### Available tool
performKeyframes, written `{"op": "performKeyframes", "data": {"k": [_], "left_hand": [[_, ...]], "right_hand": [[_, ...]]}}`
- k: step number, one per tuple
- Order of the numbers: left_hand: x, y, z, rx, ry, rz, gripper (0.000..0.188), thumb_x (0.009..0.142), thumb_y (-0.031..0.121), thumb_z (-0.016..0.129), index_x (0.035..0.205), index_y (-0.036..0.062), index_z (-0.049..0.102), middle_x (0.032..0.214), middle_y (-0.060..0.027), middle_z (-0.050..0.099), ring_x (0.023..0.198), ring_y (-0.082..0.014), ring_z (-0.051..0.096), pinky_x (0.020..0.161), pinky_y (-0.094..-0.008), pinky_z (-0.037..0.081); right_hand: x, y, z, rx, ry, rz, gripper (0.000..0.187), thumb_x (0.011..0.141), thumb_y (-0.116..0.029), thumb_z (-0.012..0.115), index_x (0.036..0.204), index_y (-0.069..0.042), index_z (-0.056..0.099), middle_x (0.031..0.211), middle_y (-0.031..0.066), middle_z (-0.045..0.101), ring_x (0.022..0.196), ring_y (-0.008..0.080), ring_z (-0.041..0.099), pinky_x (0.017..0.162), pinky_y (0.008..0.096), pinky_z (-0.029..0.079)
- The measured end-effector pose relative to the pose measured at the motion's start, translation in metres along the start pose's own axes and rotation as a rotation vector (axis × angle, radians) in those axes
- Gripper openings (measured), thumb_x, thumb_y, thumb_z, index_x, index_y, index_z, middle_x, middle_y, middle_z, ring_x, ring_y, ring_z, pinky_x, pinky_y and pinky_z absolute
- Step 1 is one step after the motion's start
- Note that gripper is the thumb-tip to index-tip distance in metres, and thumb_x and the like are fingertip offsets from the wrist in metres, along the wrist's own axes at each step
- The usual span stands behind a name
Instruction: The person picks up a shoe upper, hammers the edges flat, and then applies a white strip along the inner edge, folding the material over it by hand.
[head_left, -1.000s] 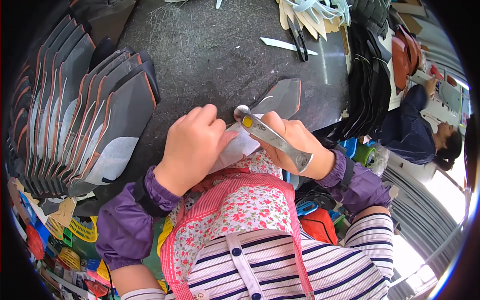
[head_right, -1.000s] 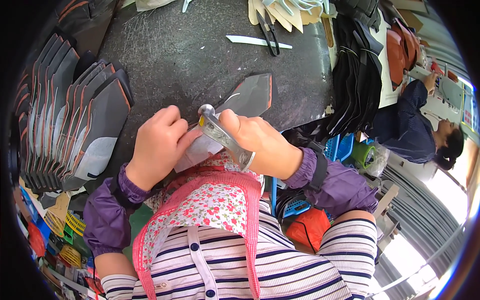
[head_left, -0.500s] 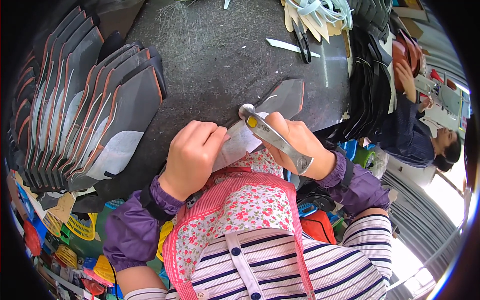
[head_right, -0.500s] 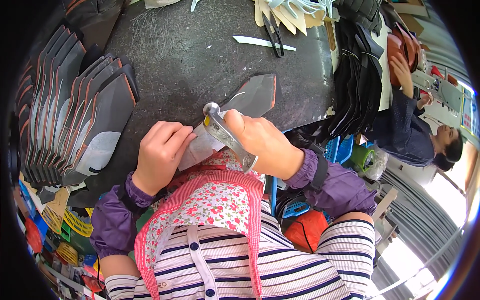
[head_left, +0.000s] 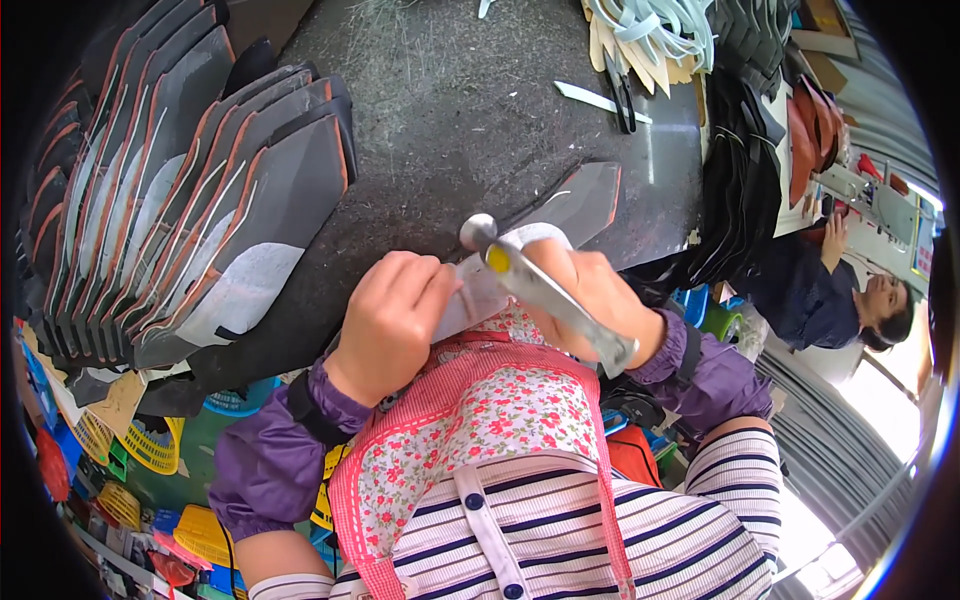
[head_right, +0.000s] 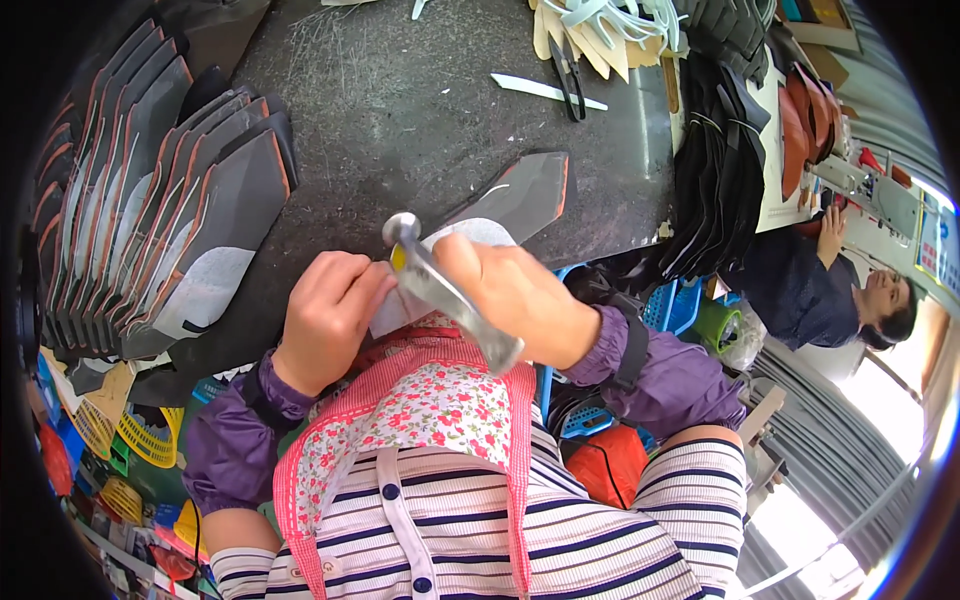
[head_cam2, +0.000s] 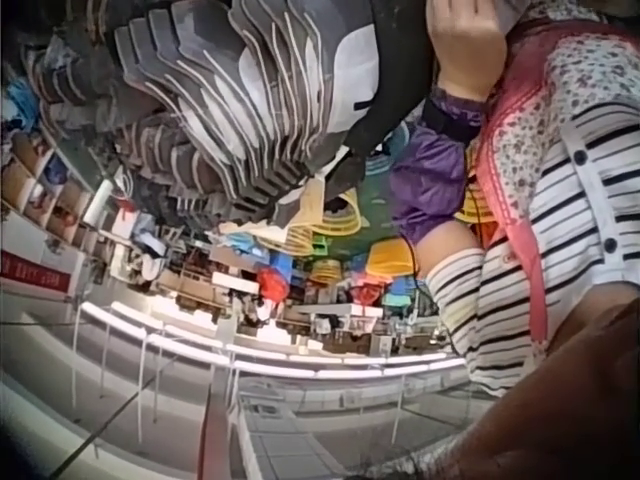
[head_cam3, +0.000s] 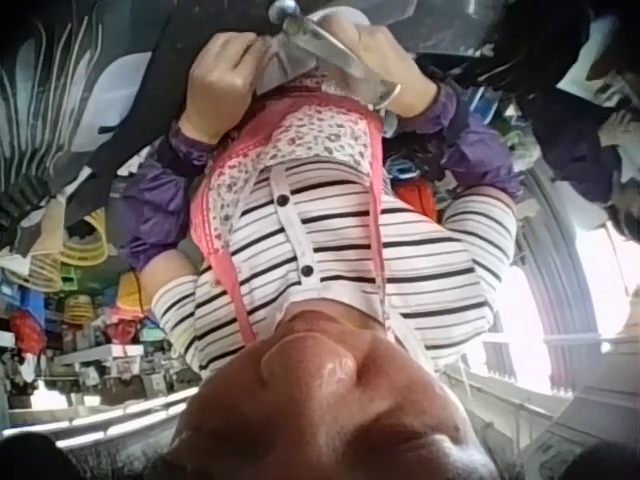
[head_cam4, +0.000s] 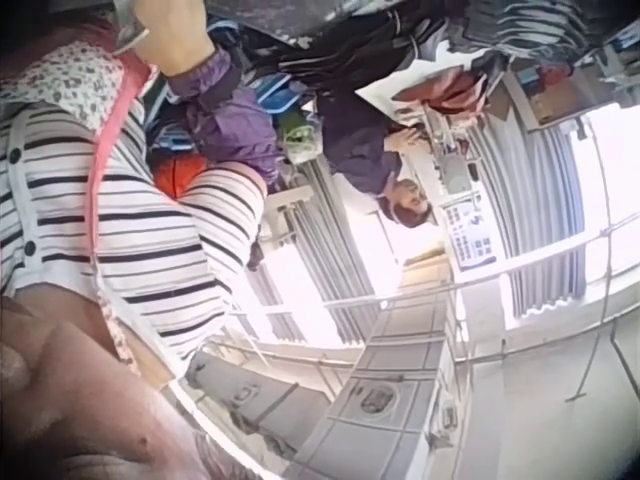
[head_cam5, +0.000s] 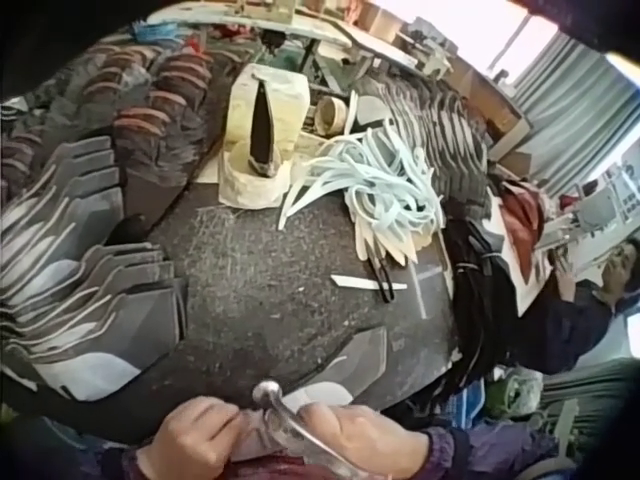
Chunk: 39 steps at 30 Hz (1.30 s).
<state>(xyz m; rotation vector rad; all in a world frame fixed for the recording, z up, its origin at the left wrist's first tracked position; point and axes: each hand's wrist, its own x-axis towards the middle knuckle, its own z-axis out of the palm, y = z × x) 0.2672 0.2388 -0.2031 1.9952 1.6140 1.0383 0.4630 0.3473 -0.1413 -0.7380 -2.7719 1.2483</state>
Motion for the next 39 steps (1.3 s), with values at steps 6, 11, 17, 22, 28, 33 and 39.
{"op": "performKeyframes", "data": {"k": [6, 11, 17, 22, 28, 33, 39], "left_hand": [[-0.007, -0.004, -0.014, -0.036, -0.072, -0.092, 0.015, 0.078, 0.004, 0.066, 0.091, -0.0034, 0.064, 0.088, -0.0108, 0.06, 0.084, -0.0291, 0.06, 0.073, -0.0386, 0.05], [-0.01, -0.012, -0.02, -0.021, -0.108, 0.001, 0.016, 0.076, 0.005, 0.066, 0.09, -0.0032, 0.064, 0.088, -0.0102, 0.059, 0.086, -0.0286, 0.059, 0.073, -0.0381, 0.05], [-0.019, -0.024, -0.043, -0.172, -0.194, -0.183, 0.016, 0.075, 0.007, 0.067, 0.088, -0.0025, 0.065, 0.087, -0.0097, 0.059, 0.088, -0.0282, 0.059, 0.074, -0.0378, 0.05], [-0.023, -0.026, -0.04, 0.05, -0.076, 0.135, 0.017, 0.074, 0.007, 0.071, 0.088, -0.0017, 0.066, 0.089, -0.0097, 0.061, 0.087, -0.0286, 0.061, 0.074, -0.0383, 0.05], [-0.031, -0.03, -0.059, -0.167, -0.179, -0.201, 0.019, 0.073, 0.009, 0.072, 0.087, -0.0013, 0.066, 0.09, -0.0085, 0.061, 0.089, -0.0261, 0.061, 0.074, -0.0374, 0.05], [-0.041, -0.034, -0.054, 0.03, -0.097, 0.068, 0.022, 0.073, 0.011, 0.072, 0.091, -0.0019, 0.067, 0.091, -0.009, 0.062, 0.091, -0.0267, 0.061, 0.075, -0.0369, 0.051], [-0.048, -0.035, -0.052, 0.12, -0.048, 0.129, 0.025, 0.075, 0.013, 0.073, 0.095, -0.0011, 0.068, 0.095, -0.0095, 0.064, 0.092, -0.0276, 0.062, 0.075, -0.0364, 0.052]], "right_hand": [[0.005, -0.005, 0.016, -0.016, -0.071, 0.096, 0.033, 0.08, -0.005, 0.066, 0.1, 0.001, 0.04, 0.071, 0.022, 0.059, 0.069, 0.044, 0.062, 0.058, 0.0484, 0.048], [0.008, -0.015, 0.023, -0.103, -0.135, 0.067, 0.032, 0.081, -0.006, 0.064, 0.101, 0.003, 0.04, 0.069, 0.0218, 0.059, 0.067, 0.0428, 0.062, 0.057, 0.0473, 0.049], [0.013, -0.024, 0.021, -0.037, -0.155, 0.064, 0.033, 0.08, -0.006, 0.062, 0.099, 0.004, 0.037, 0.066, 0.0222, 0.058, 0.064, 0.0443, 0.061, 0.056, 0.0494, 0.048], [0.013, -0.028, 0.032, -0.099, -0.161, 0.085, 0.041, 0.08, -0.004, 0.065, 0.112, 0.004, 0.041, 0.077, 0.02, 0.053, 0.066, 0.0413, 0.062, 0.056, 0.0464, 0.049], [0.02, -0.039, 0.036, -0.04, -0.237, 0.129, 0.037, 0.076, -0.001, 0.063, 0.101, 0.004, 0.036, 0.067, 0.024, 0.058, 0.067, 0.0454, 0.061, 0.056, 0.05, 0.048], [0.021, -0.041, 0.039, -0.058, -0.203, 0.119, 0.036, 0.076, -0.001, 0.062, 0.1, 0.004, 0.035, 0.067, 0.024, 0.058, 0.067, 0.0456, 0.061, 0.056, 0.0505, 0.048], [0.021, -0.041, 0.051, 0.016, -0.161, 0.116, 0.036, 0.075, -0.001, 0.062, 0.1, 0.003, 0.035, 0.07, 0.0253, 0.058, 0.068, 0.0465, 0.061, 0.058, 0.0509, 0.047]]}}
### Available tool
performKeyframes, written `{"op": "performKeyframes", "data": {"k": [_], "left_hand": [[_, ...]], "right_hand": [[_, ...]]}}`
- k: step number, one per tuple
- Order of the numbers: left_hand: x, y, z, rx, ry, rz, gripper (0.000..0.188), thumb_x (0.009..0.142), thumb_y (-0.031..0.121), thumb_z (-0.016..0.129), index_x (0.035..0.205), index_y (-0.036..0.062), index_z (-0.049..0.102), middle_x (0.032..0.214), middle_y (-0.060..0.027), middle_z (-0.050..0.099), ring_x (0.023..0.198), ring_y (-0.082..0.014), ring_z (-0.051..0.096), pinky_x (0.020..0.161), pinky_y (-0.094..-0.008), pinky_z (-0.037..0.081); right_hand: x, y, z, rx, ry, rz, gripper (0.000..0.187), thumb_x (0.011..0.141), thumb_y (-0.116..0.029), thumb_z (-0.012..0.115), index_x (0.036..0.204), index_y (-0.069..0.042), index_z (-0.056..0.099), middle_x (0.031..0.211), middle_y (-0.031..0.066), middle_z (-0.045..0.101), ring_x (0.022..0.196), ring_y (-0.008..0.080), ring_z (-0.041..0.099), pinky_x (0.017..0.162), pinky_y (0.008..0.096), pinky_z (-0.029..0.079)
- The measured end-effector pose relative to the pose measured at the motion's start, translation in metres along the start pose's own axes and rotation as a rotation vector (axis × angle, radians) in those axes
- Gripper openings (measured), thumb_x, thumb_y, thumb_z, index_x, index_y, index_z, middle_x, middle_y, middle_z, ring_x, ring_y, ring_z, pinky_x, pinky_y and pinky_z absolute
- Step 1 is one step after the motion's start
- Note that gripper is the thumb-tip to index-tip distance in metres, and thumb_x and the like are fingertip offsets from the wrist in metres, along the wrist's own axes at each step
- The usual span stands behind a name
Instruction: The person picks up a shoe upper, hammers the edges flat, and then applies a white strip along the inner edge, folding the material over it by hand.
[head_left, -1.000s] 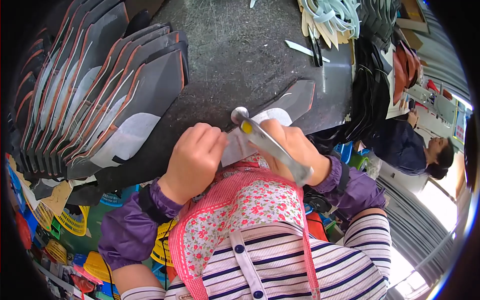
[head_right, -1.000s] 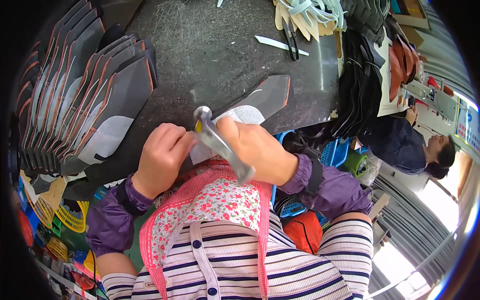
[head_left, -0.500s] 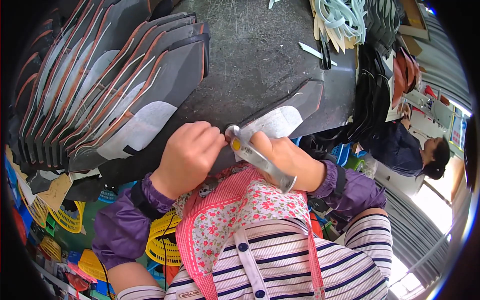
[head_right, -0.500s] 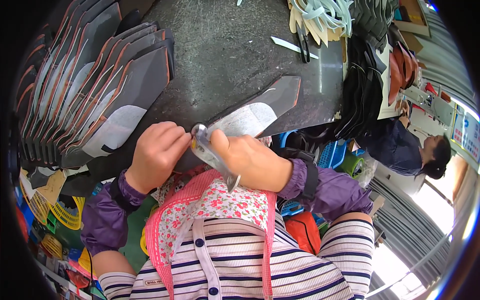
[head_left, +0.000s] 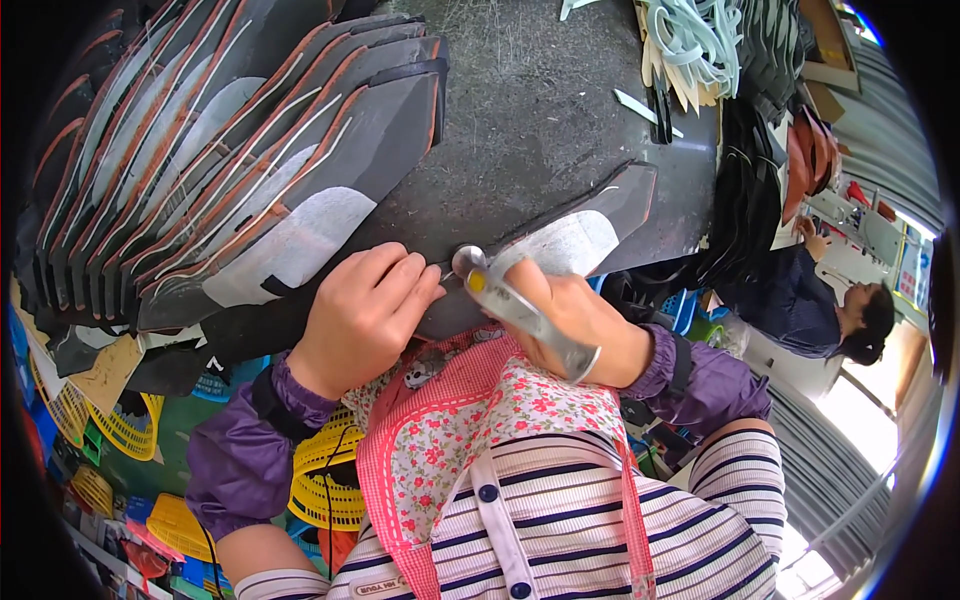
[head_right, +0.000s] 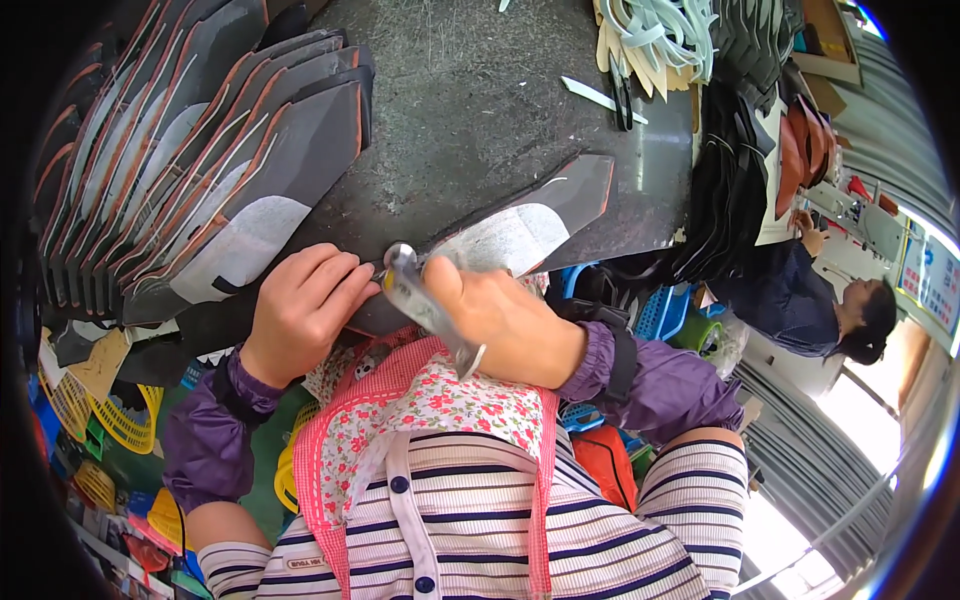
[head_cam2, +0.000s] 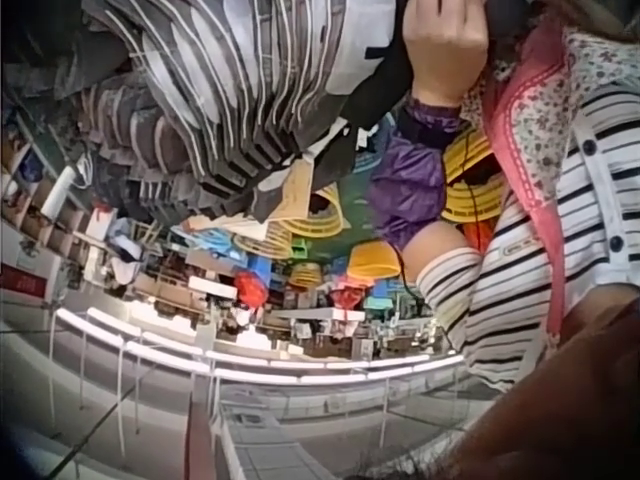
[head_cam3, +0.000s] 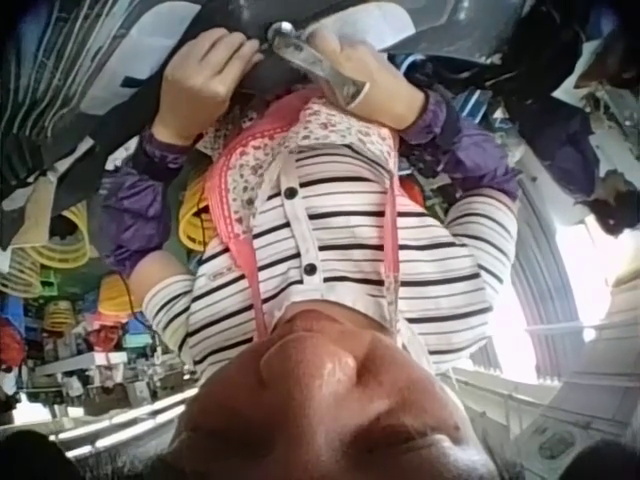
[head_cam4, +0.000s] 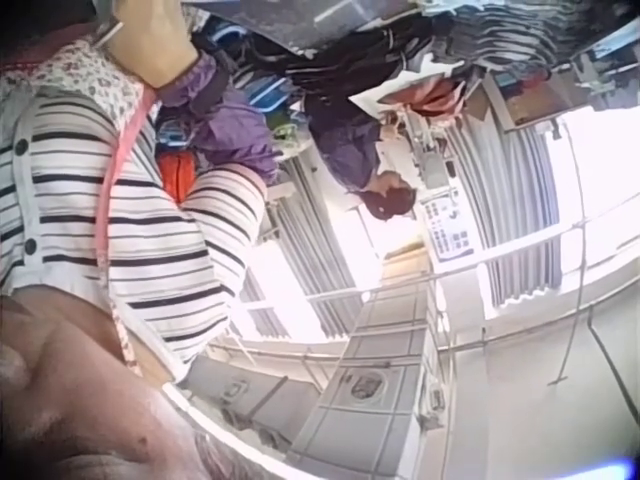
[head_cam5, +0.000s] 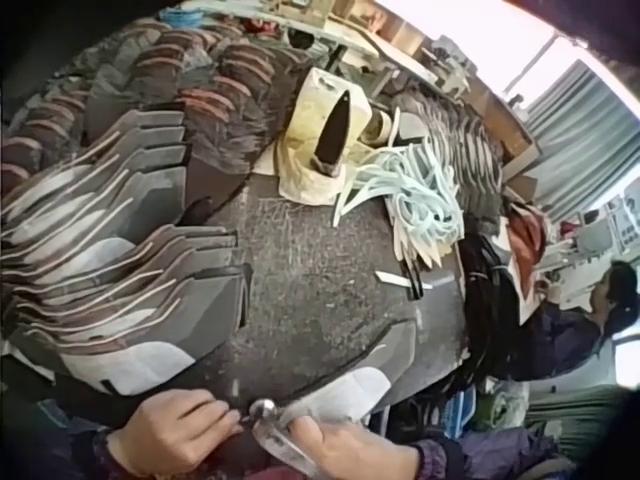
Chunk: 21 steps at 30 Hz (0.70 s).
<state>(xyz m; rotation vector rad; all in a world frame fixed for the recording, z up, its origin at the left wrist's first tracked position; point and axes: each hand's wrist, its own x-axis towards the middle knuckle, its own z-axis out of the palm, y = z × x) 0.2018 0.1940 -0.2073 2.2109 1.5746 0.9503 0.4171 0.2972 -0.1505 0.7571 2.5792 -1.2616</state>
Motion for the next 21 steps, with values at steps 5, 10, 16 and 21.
{"op": "performKeyframes", "data": {"k": [5, 10, 16, 21], "left_hand": [[-0.004, 0.0, 0.003, -0.073, 0.05, -0.097, 0.026, 0.073, 0.012, 0.076, 0.095, -0.0005, 0.068, 0.093, -0.0094, 0.063, 0.088, -0.0277, 0.062, 0.072, -0.0377, 0.052], [-0.01, 0.009, -0.002, -0.172, 0.121, -0.358, 0.024, 0.07, 0.005, 0.08, 0.09, -0.0011, 0.068, 0.086, -0.0087, 0.063, 0.079, -0.0286, 0.061, 0.068, -0.0393, 0.05], [-0.018, 0.011, 0.005, -0.168, 0.172, -0.326, 0.026, 0.069, 0.004, 0.08, 0.093, -0.0002, 0.069, 0.085, -0.0079, 0.062, 0.078, -0.0283, 0.06, 0.068, -0.0385, 0.049], [-0.018, 0.014, 0.005, 0.014, 0.128, -0.132, 0.02, 0.076, 0.007, 0.074, 0.092, -0.0036, 0.069, 0.088, -0.0086, 0.062, 0.083, -0.0256, 0.061, 0.07, -0.0373, 0.049]], "right_hand": [[0.005, -0.006, 0.005, -0.066, -0.068, -0.029, 0.036, 0.075, 0.0, 0.061, 0.1, 0.003, 0.035, 0.073, 0.026, 0.059, 0.07, 0.0468, 0.061, 0.059, 0.0507, 0.047], [0.008, -0.007, 0.004, -0.023, -0.059, -0.039, 0.035, 0.076, 0.0, 0.06, 0.1, 0.003, 0.035, 0.075, 0.0267, 0.06, 0.072, 0.047, 0.061, 0.06, 0.051, 0.047], [0.008, -0.012, 0.001, -0.028, -0.088, 0.004, 0.035, 0.076, 0.001, 0.059, 0.101, 0.003, 0.035, 0.077, 0.0264, 0.06, 0.074, 0.0472, 0.06, 0.062, 0.0511, 0.047], [0.008, -0.01, 0.001, -0.051, -0.094, -0.005, 0.035, 0.076, 0.001, 0.059, 0.101, 0.004, 0.035, 0.075, 0.0257, 0.059, 0.074, 0.0461, 0.061, 0.062, 0.0497, 0.049]]}}
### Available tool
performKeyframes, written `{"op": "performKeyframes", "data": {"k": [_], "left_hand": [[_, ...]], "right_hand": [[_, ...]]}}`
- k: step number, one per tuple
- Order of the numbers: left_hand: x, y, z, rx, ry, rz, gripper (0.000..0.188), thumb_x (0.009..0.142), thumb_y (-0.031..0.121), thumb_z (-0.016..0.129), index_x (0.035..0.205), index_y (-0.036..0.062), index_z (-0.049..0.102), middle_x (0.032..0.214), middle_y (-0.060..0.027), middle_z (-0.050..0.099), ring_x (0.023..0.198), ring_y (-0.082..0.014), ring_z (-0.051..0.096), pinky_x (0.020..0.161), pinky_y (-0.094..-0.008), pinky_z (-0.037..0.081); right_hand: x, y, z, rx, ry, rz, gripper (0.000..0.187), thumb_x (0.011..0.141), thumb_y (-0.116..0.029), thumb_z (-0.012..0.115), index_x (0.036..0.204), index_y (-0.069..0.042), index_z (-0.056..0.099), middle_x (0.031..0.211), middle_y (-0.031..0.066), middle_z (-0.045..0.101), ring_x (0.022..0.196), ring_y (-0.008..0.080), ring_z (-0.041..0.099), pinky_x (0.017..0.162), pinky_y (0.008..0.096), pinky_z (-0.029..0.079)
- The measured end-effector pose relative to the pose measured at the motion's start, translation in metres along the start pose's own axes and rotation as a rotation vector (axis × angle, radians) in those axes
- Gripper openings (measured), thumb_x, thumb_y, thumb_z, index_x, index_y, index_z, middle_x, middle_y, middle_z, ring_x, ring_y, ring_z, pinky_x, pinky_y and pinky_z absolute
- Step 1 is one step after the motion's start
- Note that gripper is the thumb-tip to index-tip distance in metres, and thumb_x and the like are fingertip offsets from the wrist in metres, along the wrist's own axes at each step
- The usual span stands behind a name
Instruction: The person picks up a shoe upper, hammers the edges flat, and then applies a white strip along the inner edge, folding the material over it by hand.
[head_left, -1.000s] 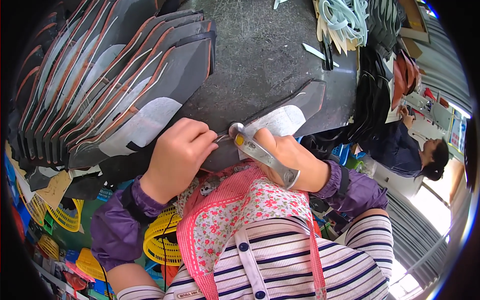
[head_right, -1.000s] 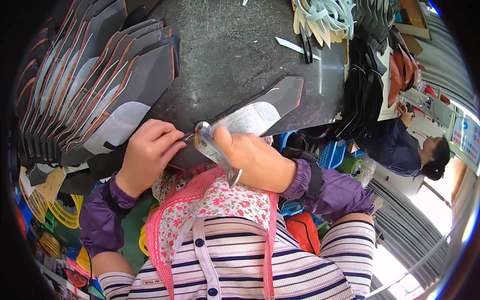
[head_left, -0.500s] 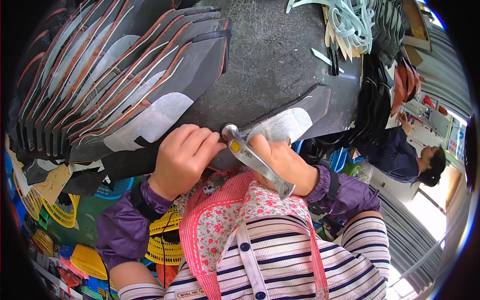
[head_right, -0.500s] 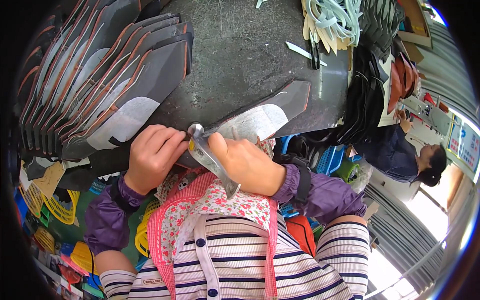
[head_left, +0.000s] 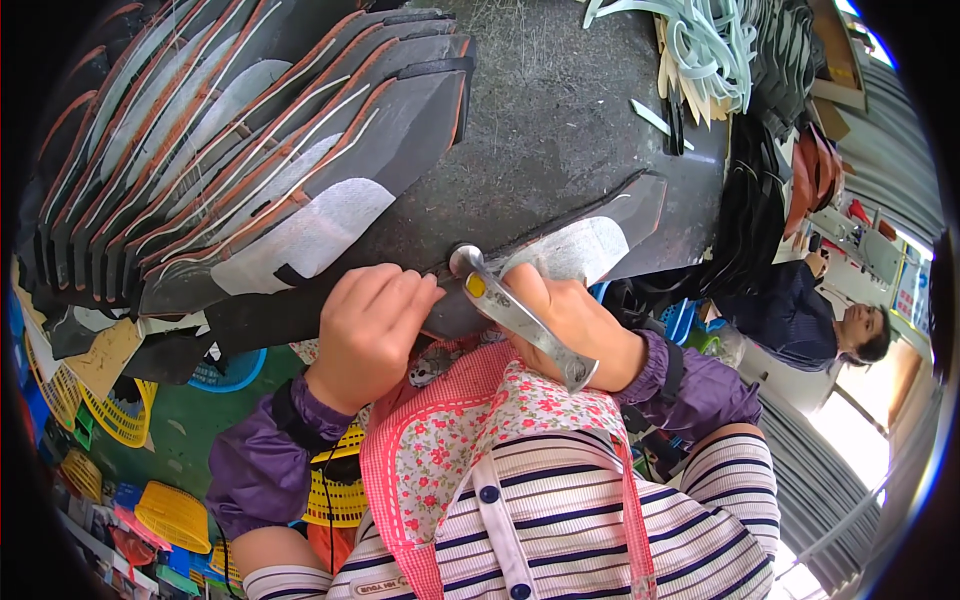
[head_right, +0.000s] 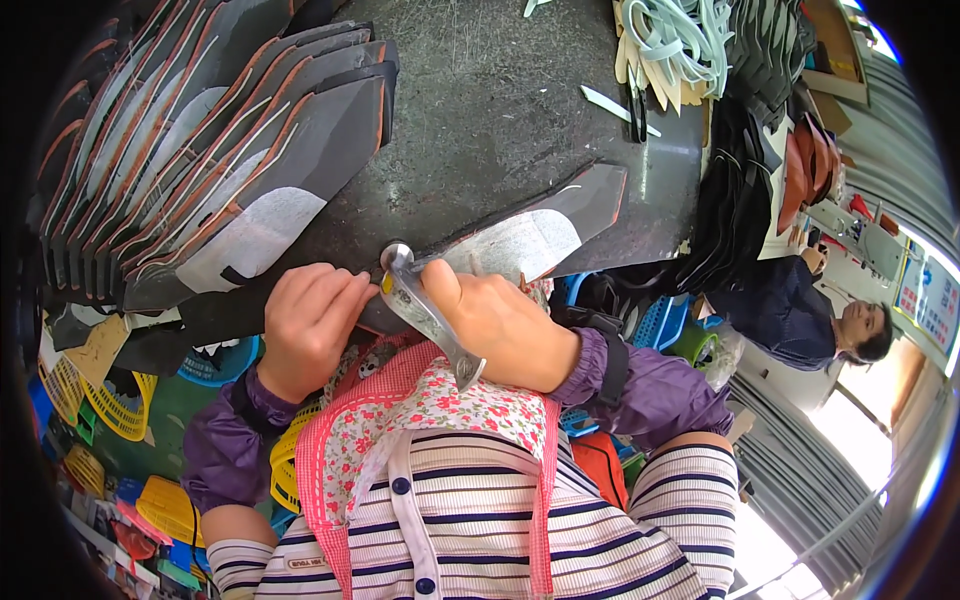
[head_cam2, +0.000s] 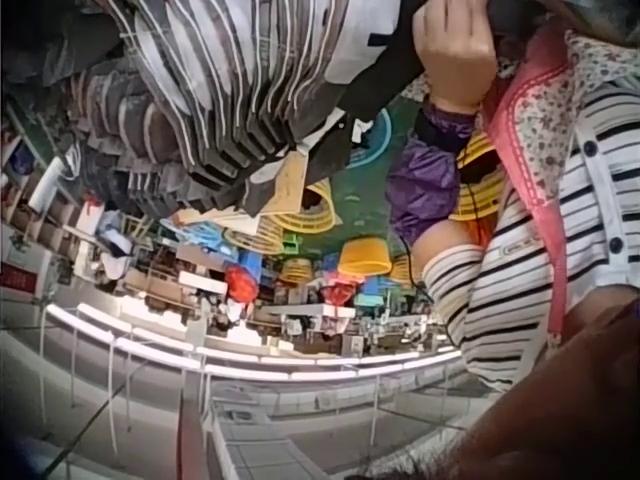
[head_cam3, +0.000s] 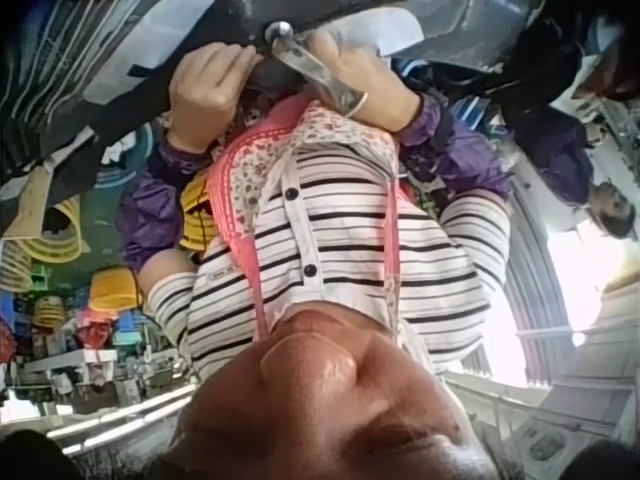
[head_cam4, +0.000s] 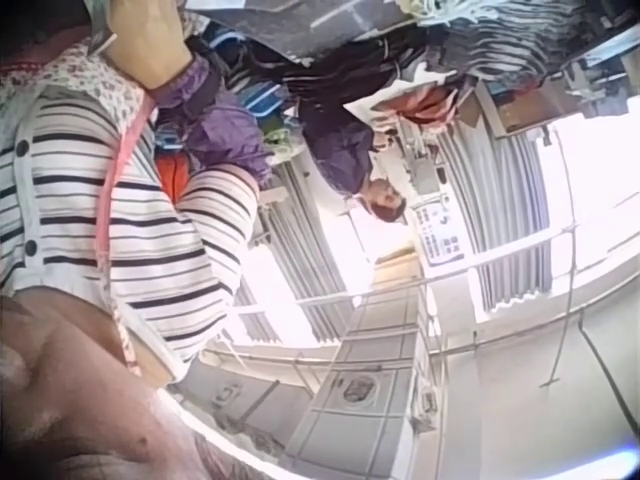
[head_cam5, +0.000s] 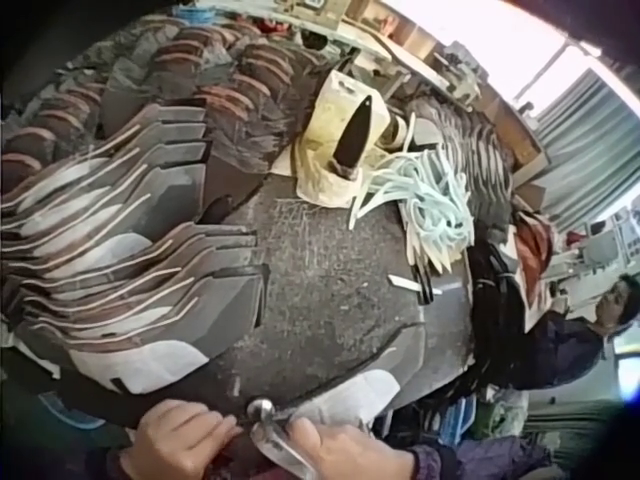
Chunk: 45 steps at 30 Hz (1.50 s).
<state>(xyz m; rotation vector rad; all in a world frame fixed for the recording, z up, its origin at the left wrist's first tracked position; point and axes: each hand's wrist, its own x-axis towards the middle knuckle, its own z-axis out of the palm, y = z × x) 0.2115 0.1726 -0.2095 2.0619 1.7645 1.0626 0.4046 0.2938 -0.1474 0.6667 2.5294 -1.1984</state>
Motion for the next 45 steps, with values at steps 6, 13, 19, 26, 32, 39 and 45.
{"op": "performKeyframes", "data": {"k": [6, 13, 19, 26, 32, 39, 45], "left_hand": [[0.002, 0.011, -0.005, 0.256, -0.11, 0.138, 0.024, 0.082, 0.014, 0.069, 0.092, -0.0071, 0.068, 0.092, -0.0099, 0.062, 0.088, -0.0248, 0.06, 0.073, -0.0363, 0.048], [0.018, 0.03, 0.002, 0.247, -0.215, -0.004, 0.043, 0.08, 0.025, 0.074, 0.108, -0.0063, 0.064, 0.105, -0.0158, 0.062, 0.1, -0.0302, 0.059, 0.082, -0.0431, 0.048], [0.062, 0.058, 0.059, 0.074, -0.136, -0.004, 0.059, 0.075, 0.03, 0.079, 0.119, -0.004, 0.059, 0.117, -0.021, 0.055, 0.106, -0.0345, 0.056, 0.087, -0.0467, 0.046], [0.099, 0.063, 0.046, -0.298, -0.266, -0.242, 0.059, 0.073, 0.023, 0.078, 0.122, -0.0023, 0.058, 0.12, -0.0202, 0.054, 0.108, -0.0369, 0.054, 0.092, -0.0469, 0.045], [0.115, 0.085, 0.001, 0.059, -0.042, 0.123, 0.067, 0.071, 0.02, 0.078, 0.129, -0.0029, 0.054, 0.125, -0.0213, 0.052, 0.111, -0.0376, 0.052, 0.092, -0.0472, 0.045], [0.071, 0.063, 0.055, 0.048, -0.283, 0.031, 0.073, 0.072, 0.023, 0.079, 0.133, -0.0037, 0.05, 0.132, -0.0248, 0.047, 0.121, -0.0423, 0.047, 0.1, -0.0495, 0.043], [0.093, 0.077, 0.035, -0.211, -0.153, -0.201, 0.071, 0.074, 0.025, 0.079, 0.132, -0.0037, 0.049, 0.136, -0.027, 0.045, 0.127, -0.0452, 0.043, 0.107, -0.0502, 0.038]], "right_hand": [[0.003, -0.002, -0.002, 0.11, 0.071, -0.082, 0.035, 0.077, -0.002, 0.062, 0.101, 0.003, 0.037, 0.073, 0.0253, 0.059, 0.072, 0.0462, 0.061, 0.061, 0.0501, 0.049], [-0.044, 0.046, -0.02, -0.134, 0.395, 0.145, 0.027, 0.085, -0.001, 0.061, 0.107, -0.001, 0.047, 0.076, 0.0195, 0.062, 0.068, 0.0432, 0.064, 0.055, 0.049, 0.05], [-0.091, 0.14, -0.039, -0.379, 0.822, 0.442, 0.027, 0.088, -0.004, 0.061, 0.111, -0.002, 0.047, 0.078, 0.0217, 0.061, 0.073, 0.0432, 0.062, 0.06, 0.0478, 0.049], [-0.11, 0.185, -0.047, -0.462, 0.823, 0.536, 0.026, 0.088, -0.007, 0.061, 0.108, 0.0, 0.047, 0.083, 0.0207, 0.062, 0.076, 0.0417, 0.063, 0.061, 0.048, 0.049], [-0.099, 0.182, -0.075, -0.53, 0.811, 0.429, 0.013, 0.092, -0.016, 0.06, 0.095, -0.006, 0.051, 0.078, 0.016, 0.059, 0.069, 0.0385, 0.061, 0.058, 0.0459, 0.048], [-0.007, 0.181, -0.17, -0.683, 1.037, 0.101, 0.015, 0.084, -0.007, 0.064, 0.098, -0.005, 0.062, 0.093, 0.0134, 0.062, 0.085, 0.0328, 0.061, 0.069, 0.0421, 0.051], [-0.001, 0.165, -0.171, -0.599, 0.798, 0.022, 0.015, 0.081, -0.004, 0.067, 0.094, -0.002, 0.059, 0.093, 0.0118, 0.062, 0.089, 0.0324, 0.061, 0.074, 0.0393, 0.05]]}}
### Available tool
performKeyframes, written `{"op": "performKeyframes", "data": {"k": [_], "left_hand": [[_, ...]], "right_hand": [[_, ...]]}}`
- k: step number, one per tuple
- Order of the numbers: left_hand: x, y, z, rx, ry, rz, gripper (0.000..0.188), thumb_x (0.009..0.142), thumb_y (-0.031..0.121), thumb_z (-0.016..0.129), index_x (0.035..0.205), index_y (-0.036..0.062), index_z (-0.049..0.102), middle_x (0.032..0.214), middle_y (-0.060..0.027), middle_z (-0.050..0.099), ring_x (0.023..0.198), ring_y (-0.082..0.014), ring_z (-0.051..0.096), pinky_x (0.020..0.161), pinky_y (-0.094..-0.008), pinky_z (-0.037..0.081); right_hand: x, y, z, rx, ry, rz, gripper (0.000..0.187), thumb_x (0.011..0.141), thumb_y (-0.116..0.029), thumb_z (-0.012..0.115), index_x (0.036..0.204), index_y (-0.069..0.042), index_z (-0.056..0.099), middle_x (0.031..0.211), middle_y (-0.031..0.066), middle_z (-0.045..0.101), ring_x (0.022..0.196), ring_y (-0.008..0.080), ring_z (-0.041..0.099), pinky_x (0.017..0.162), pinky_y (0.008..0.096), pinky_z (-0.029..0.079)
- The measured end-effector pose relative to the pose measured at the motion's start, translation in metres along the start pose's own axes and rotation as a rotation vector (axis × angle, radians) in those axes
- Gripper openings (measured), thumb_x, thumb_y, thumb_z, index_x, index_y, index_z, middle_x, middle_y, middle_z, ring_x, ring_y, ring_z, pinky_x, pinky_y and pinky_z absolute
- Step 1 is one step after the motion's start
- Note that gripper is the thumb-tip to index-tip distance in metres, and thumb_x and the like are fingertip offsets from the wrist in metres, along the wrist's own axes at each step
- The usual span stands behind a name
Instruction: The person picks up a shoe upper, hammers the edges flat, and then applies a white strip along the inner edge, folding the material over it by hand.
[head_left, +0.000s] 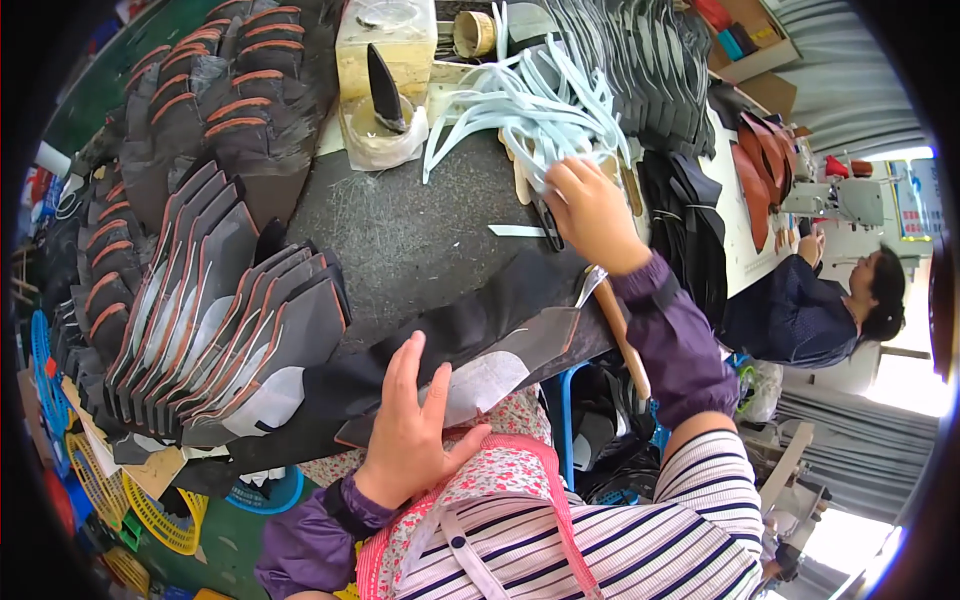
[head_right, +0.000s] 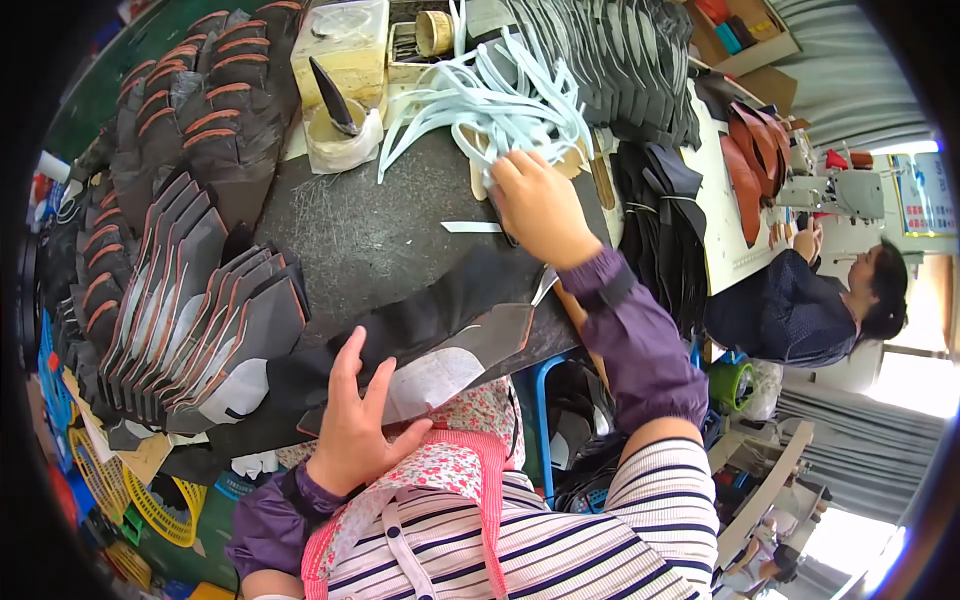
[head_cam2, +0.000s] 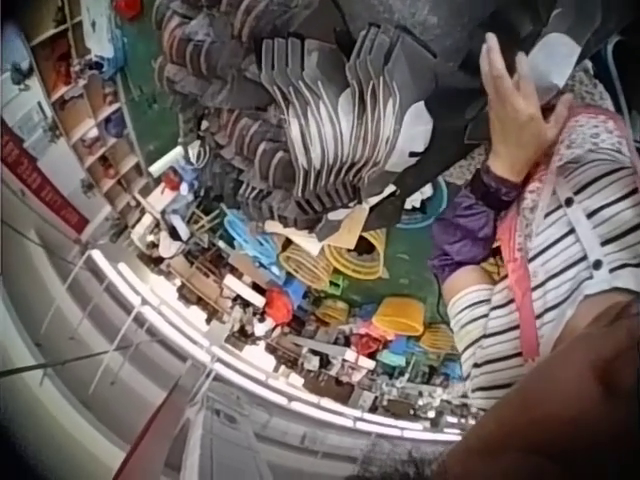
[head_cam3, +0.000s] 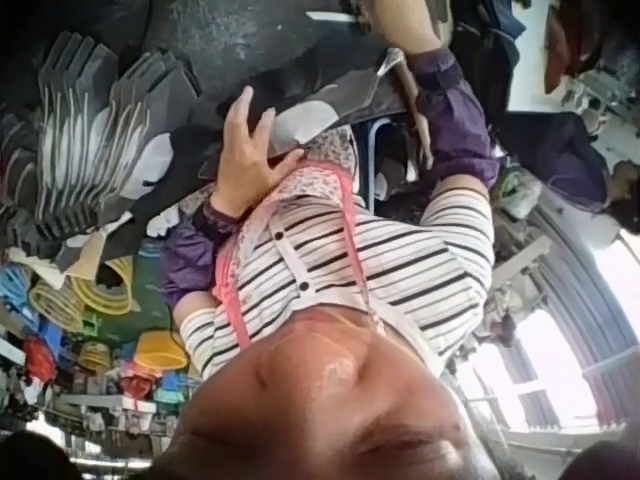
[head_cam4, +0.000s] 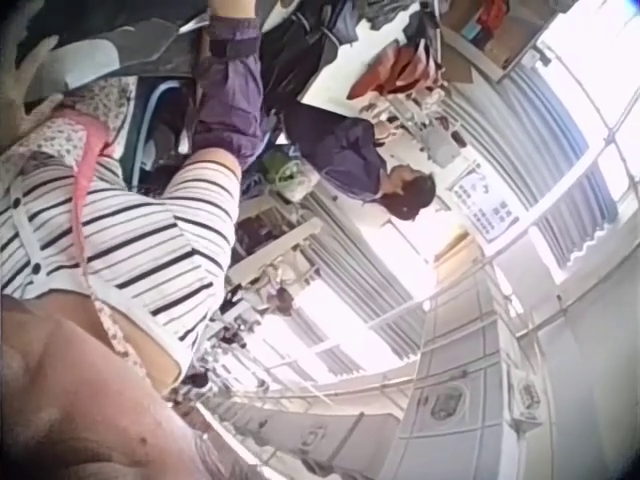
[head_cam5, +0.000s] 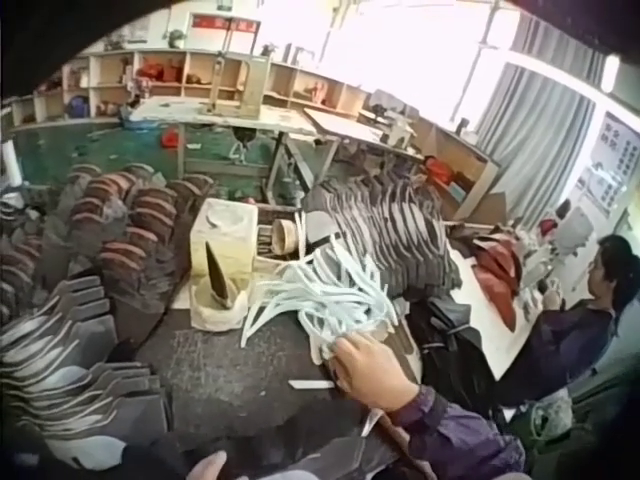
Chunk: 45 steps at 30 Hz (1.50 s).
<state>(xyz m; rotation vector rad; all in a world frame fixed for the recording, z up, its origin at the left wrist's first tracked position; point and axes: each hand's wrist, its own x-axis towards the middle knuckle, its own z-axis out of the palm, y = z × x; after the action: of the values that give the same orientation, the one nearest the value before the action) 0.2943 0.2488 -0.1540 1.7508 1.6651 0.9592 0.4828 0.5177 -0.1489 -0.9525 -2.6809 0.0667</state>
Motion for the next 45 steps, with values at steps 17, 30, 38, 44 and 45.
{"op": "performKeyframes", "data": {"k": [17, 30, 38, 44, 45], "left_hand": [[0.224, -0.054, 0.079, 0.591, -0.022, 0.386, 0.051, 0.091, 0.014, 0.053, 0.142, 0.0119, 0.047, 0.146, -0.0098, 0.046, 0.133, -0.0321, 0.044, 0.105, -0.0489, 0.039], [0.214, -0.024, 0.082, 0.215, 0.073, 0.582, 0.023, 0.084, 0.017, 0.066, 0.105, 0.0073, 0.066, 0.106, -0.0077, 0.065, 0.102, -0.0267, 0.06, 0.089, -0.0418, 0.046], [0.244, -0.012, 0.113, 0.209, 0.104, 0.395, 0.036, 0.083, 0.019, 0.071, 0.115, 0.006, 0.063, 0.118, -0.0111, 0.063, 0.11, -0.0307, 0.058, 0.094, -0.0429, 0.045], [0.25, -0.02, 0.115, 0.226, 0.104, 0.303, 0.059, 0.081, 0.025, 0.073, 0.133, 0.0074, 0.053, 0.139, -0.0119, 0.053, 0.128, -0.0357, 0.046, 0.103, -0.0491, 0.037], [0.251, -0.021, 0.115, 0.225, 0.104, 0.302, 0.059, 0.081, 0.025, 0.073, 0.133, 0.0074, 0.053, 0.139, -0.0119, 0.053, 0.128, -0.0357, 0.046, 0.103, -0.0491, 0.037]], "right_hand": [[-0.086, 0.024, -0.056, 0.638, -0.029, 0.616, 0.013, 0.09, -0.009, 0.068, 0.097, 0.0, 0.063, 0.098, 0.0125, 0.068, 0.087, 0.022, 0.066, 0.079, 0.0324, 0.052], [-0.069, 0.019, -0.039, 1.288, 0.538, 0.575, 0.03, 0.106, -0.027, 0.045, 0.103, 0.0, 0.055, 0.102, 0.0165, 0.067, 0.091, 0.0227, 0.065, 0.088, 0.0361, 0.054], [-0.041, 0.009, -0.028, 1.238, 0.515, 0.325, 0.029, 0.107, -0.026, 0.04, 0.098, -0.001, 0.049, 0.087, 0.0108, 0.06, 0.084, 0.0178, 0.061, 0.085, 0.0368, 0.055], [-0.058, 0.018, -0.03, 1.197, 0.455, 0.377, 0.03, 0.108, -0.027, 0.039, 0.097, -0.001, 0.049, 0.082, 0.0086, 0.055, 0.079, 0.0171, 0.058, 0.086, 0.0372, 0.054], [-0.062, 0.022, -0.029, 1.231, 0.486, 0.389, 0.029, 0.107, -0.027, 0.041, 0.097, 0.0, 0.05, 0.083, 0.0093, 0.057, 0.081, 0.0179, 0.059, 0.085, 0.0368, 0.055]]}}
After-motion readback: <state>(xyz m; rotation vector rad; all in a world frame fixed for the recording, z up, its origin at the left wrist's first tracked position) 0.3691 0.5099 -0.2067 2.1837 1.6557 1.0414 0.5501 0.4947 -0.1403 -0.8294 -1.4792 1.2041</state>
